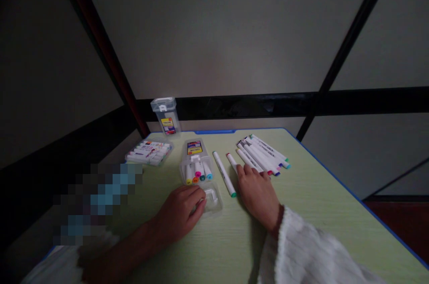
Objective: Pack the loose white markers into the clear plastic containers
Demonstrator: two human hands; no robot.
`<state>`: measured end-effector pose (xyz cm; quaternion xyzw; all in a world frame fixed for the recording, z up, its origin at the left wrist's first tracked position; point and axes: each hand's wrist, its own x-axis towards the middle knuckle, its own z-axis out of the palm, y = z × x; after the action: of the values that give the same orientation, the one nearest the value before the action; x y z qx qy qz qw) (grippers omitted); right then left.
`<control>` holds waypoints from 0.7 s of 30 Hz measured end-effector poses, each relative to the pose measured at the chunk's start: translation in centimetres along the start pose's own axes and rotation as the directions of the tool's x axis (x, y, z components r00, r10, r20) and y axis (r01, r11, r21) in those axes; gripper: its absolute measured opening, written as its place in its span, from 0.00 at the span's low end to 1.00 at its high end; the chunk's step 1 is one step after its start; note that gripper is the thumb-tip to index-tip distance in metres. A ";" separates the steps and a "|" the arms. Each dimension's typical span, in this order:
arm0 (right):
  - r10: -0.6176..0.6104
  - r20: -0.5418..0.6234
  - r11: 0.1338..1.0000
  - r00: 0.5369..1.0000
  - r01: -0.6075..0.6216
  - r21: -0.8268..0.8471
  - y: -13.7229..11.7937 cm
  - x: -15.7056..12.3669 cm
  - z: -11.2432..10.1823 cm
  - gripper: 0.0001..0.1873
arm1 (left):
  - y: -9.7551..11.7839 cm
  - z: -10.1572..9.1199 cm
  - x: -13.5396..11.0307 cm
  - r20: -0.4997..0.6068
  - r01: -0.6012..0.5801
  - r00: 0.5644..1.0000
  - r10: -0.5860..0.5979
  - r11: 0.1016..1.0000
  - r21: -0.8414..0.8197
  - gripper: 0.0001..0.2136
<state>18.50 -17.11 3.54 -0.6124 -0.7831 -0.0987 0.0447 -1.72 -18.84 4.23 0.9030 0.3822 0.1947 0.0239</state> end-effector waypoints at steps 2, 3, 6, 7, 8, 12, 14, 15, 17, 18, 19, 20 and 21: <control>-0.018 0.031 0.999 0.999 0.017 0.034 -0.1 0.0 -0.1 0.15 | 0.0 0.1 0.0 -0.004 -0.005 1.000 0.005 1.000 0.005 0.06; -0.027 0.050 0.998 0.998 0.025 0.052 -0.2 0.0 -0.2 0.15 | -0.1 0.1 0.0 -0.005 -0.006 1.000 0.006 1.000 0.010 0.06; -0.051 0.094 0.994 0.994 0.042 0.103 -0.5 -0.1 -0.4 0.16 | -0.1 0.1 0.0 0.005 -0.001 1.000 0.001 1.000 0.024 0.06; -0.058 0.099 0.992 0.993 0.047 0.114 -0.5 -0.1 -0.4 0.16 | -0.1 0.0 0.0 0.010 0.001 1.000 -0.001 1.000 0.029 0.06; -0.066 0.101 0.991 0.993 0.053 0.120 -0.6 -0.2 -0.5 0.16 | 0.0 0.0 0.0 0.017 0.003 1.000 -0.004 0.999 0.032 0.06; -0.057 0.117 0.992 0.991 0.042 0.122 -0.8 -0.3 -0.6 0.17 | 0.0 -0.1 0.0 0.030 0.004 1.000 -0.005 0.999 0.036 0.06; -0.049 0.118 0.991 0.992 0.034 0.130 -1.0 -0.4 -0.6 0.18 | 0.1 -0.2 0.1 0.032 0.002 0.999 -0.003 0.999 0.033 0.06; -0.040 0.113 0.990 0.993 0.024 0.137 -1.2 -0.5 -0.6 0.18 | 0.1 -0.2 0.1 0.031 0.003 0.999 -0.004 0.999 0.032 0.06; -0.003 0.096 0.988 0.995 -0.012 0.154 -1.5 -0.7 -0.6 0.17 | 0.1 -0.2 0.1 0.032 0.005 0.999 -0.006 0.999 0.034 0.06; 0.019 0.081 0.985 0.996 -0.033 0.167 -1.7 -0.7 -0.5 0.17 | 0.2 -0.2 0.1 0.032 0.006 0.999 -0.007 0.999 0.037 0.06; 0.038 0.062 0.981 0.997 -0.049 0.188 -1.8 -0.8 -0.4 0.17 | 0.2 -0.2 0.1 0.034 0.005 0.999 -0.006 0.999 0.039 0.06; 0.051 0.040 0.974 0.998 -0.059 0.218 -2.0 -0.8 -0.4 0.17 | 0.2 -0.2 0.1 0.035 0.002 0.999 -0.004 0.999 0.041 0.06; 0.059 0.017 0.966 0.998 -0.061 0.252 -2.1 -0.7 -0.3 0.17 | 0.2 -0.2 0.1 0.036 -0.001 0.999 -0.001 0.999 0.042 0.06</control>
<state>16.65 -18.36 3.47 -0.6256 -0.7706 0.0059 0.1215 -1.64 -18.96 4.52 0.9066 0.3857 0.1707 0.0119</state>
